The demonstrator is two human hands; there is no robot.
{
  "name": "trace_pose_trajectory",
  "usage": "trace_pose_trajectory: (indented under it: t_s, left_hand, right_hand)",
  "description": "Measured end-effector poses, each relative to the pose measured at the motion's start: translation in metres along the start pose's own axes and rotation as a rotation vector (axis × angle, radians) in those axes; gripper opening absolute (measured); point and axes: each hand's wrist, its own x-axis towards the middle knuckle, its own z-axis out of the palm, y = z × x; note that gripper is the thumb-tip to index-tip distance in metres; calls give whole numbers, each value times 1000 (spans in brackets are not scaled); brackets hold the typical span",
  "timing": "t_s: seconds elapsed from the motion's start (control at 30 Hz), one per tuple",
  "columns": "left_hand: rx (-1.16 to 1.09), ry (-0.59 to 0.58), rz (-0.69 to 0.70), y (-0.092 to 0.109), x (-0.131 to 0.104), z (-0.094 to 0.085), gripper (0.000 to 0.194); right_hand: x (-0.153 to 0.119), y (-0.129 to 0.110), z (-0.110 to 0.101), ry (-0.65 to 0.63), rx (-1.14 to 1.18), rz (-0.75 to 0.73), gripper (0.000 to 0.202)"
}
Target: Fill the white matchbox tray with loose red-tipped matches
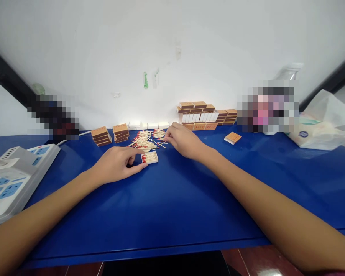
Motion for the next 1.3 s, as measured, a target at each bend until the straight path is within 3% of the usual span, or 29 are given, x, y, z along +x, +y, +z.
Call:
trace_pose_trajectory:
  t_s: [0.23, 0.4, 0.77, 1.03, 1.2, 1.3]
  left_hand:
    - [-6, 8, -13, -1, 0, 1, 36]
    - [-25, -4, 4, 1, 0, 0, 34]
    - [-43, -4, 32, 0, 1, 0, 32]
    - [-47, -26, 36, 1, 1, -2, 27]
    - [-40, -14, 40, -1, 0, 0, 32]
    - [-41, 1, 39, -1, -1, 1, 35]
  right_hand:
    - [-12, -41, 5, -95, 156, -62, 14]
    - [-17, -52, 9, -155, 115, -118, 13]
    - [-18, -46, 10, -117, 170, -167, 14]
    - [-21, -55, 5, -130, 197, -218, 17]
    - [-18, -49, 6, -84, 188, -148, 15]
    - [-13, -36, 9, 23, 100, -43, 12]
